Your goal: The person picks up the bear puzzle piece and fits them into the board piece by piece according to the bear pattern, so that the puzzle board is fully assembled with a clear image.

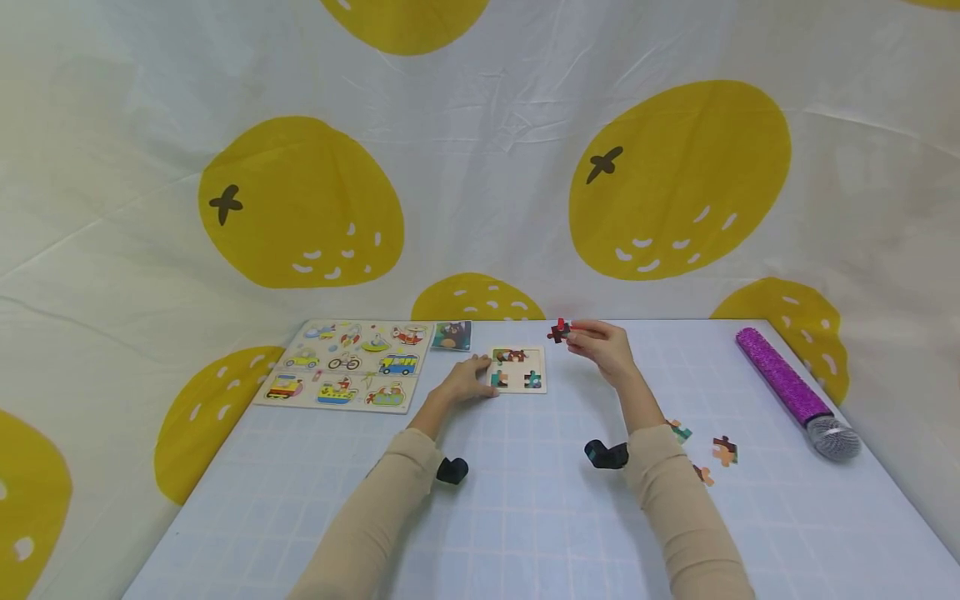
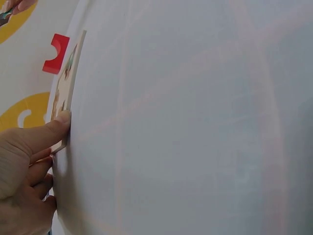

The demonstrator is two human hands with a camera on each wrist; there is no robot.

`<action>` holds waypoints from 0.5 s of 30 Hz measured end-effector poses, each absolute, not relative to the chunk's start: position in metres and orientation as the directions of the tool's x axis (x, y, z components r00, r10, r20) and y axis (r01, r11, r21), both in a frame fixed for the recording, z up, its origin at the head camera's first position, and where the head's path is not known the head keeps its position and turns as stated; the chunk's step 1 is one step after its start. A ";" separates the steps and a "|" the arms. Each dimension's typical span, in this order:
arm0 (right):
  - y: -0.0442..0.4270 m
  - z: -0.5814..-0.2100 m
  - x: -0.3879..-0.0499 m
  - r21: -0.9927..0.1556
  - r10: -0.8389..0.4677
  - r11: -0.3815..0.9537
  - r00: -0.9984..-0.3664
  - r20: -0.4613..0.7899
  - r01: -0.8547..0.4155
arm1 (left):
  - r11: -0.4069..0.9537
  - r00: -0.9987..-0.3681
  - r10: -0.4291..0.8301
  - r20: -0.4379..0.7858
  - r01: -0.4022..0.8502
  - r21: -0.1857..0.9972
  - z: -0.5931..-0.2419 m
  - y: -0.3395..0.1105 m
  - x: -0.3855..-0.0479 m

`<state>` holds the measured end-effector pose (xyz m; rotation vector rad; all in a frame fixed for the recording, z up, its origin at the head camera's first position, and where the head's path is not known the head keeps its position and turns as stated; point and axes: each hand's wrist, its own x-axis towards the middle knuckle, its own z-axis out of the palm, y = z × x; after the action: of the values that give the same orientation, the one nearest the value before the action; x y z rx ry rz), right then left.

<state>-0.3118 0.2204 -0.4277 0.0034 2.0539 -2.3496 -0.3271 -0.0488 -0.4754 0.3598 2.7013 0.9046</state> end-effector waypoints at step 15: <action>0.198 -0.440 -0.319 -0.983 -0.028 -0.181 -1.000 -0.011 0.016 | 0.775 -0.931 0.319 -0.178 0.148 0.615 -0.477 -0.048 -0.328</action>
<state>-0.3193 0.1978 -0.4397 -0.0143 1.9924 -2.3922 -0.3285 -0.0484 -0.4772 0.3625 2.6968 0.9015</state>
